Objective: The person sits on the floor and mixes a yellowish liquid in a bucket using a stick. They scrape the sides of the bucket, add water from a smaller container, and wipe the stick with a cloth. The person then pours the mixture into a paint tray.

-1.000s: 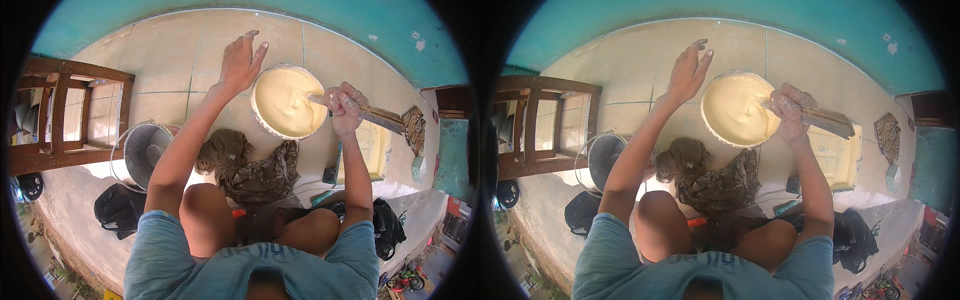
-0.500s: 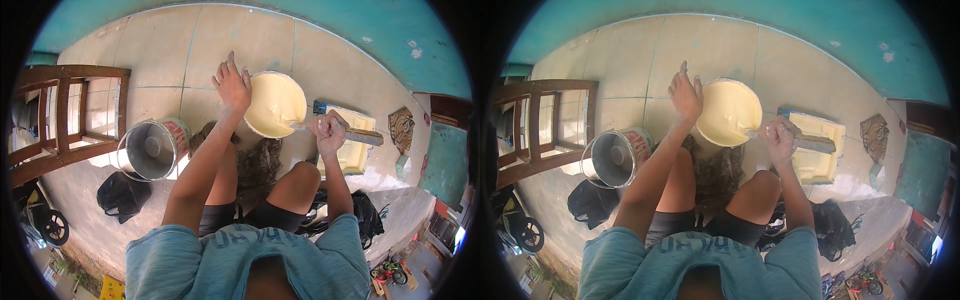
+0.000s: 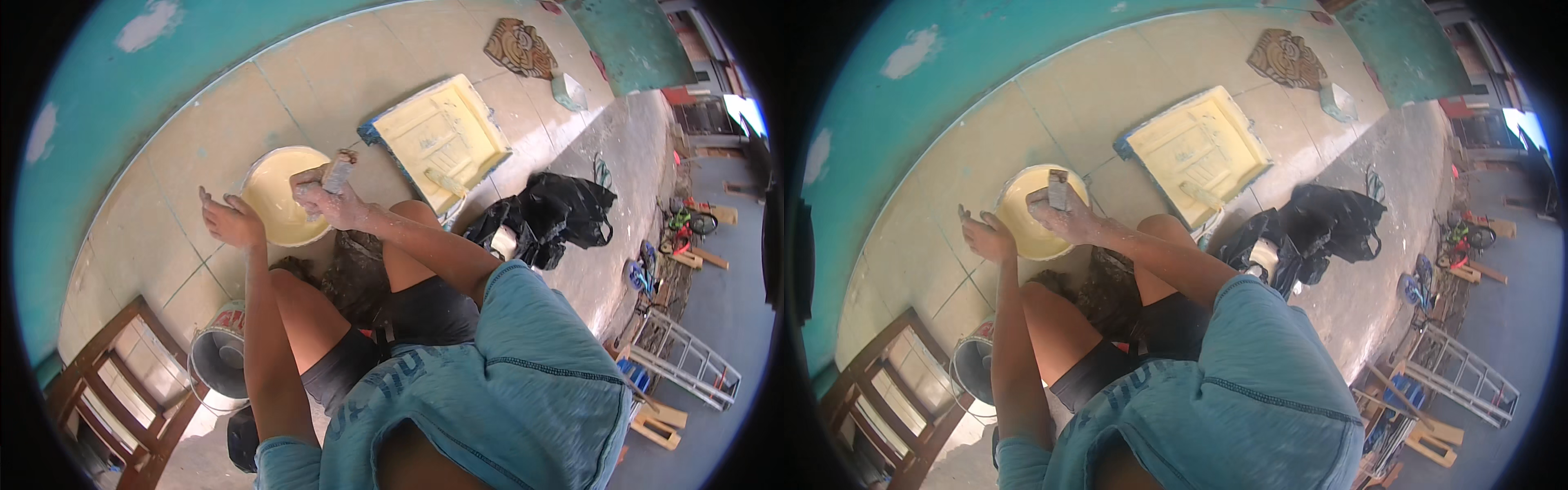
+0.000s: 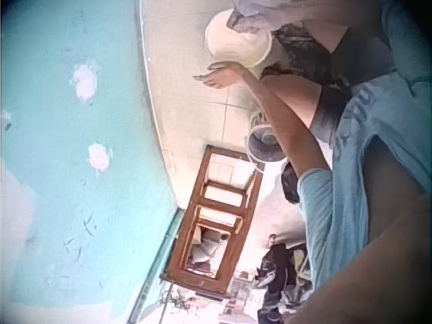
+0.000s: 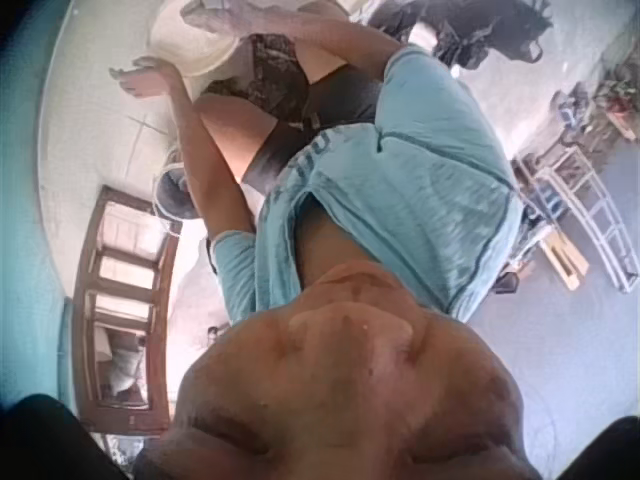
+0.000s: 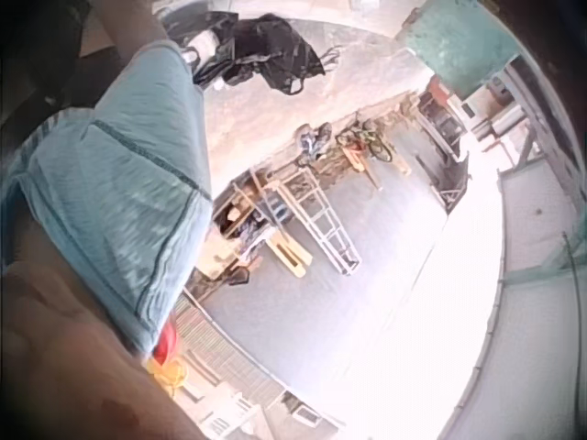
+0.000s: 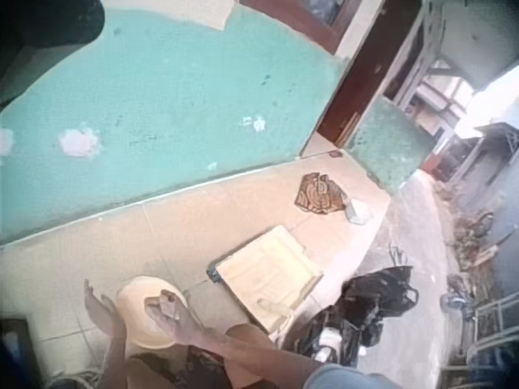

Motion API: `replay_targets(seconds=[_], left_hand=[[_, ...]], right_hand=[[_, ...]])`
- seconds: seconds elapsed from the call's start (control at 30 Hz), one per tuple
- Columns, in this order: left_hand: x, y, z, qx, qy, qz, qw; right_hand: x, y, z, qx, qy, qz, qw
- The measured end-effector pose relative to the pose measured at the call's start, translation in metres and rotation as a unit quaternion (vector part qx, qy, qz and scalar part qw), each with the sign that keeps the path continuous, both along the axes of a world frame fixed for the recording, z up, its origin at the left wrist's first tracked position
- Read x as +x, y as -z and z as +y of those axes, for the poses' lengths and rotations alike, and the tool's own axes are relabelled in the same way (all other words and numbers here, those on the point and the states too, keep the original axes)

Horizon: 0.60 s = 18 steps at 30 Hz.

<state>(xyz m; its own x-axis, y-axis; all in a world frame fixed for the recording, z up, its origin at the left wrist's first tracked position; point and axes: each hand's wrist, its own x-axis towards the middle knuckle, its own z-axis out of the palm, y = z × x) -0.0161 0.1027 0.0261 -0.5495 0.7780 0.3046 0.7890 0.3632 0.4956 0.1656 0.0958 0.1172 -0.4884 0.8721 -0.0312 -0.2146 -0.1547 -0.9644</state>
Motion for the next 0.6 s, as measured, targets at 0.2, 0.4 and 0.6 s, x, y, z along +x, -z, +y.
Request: replay_targets(seconds=[0.2,0.4,0.6], left_hand=[[0.001,0.001,-0.003,0.018,0.023,-0.013,0.999],[0.008,-0.006,-0.005,0.019,0.018,-0.045,0.999],[0.009,-0.007,-0.006,0.050,-0.002,-0.067,0.997]], right_hand=[[0.000,0.009,0.009,0.313,0.195,-0.140,0.919],[-0.022,0.012,0.004,0.183,0.151,-0.078,0.968],[0.017,-0.001,-0.001,0.105,0.117,-0.056,0.986]])
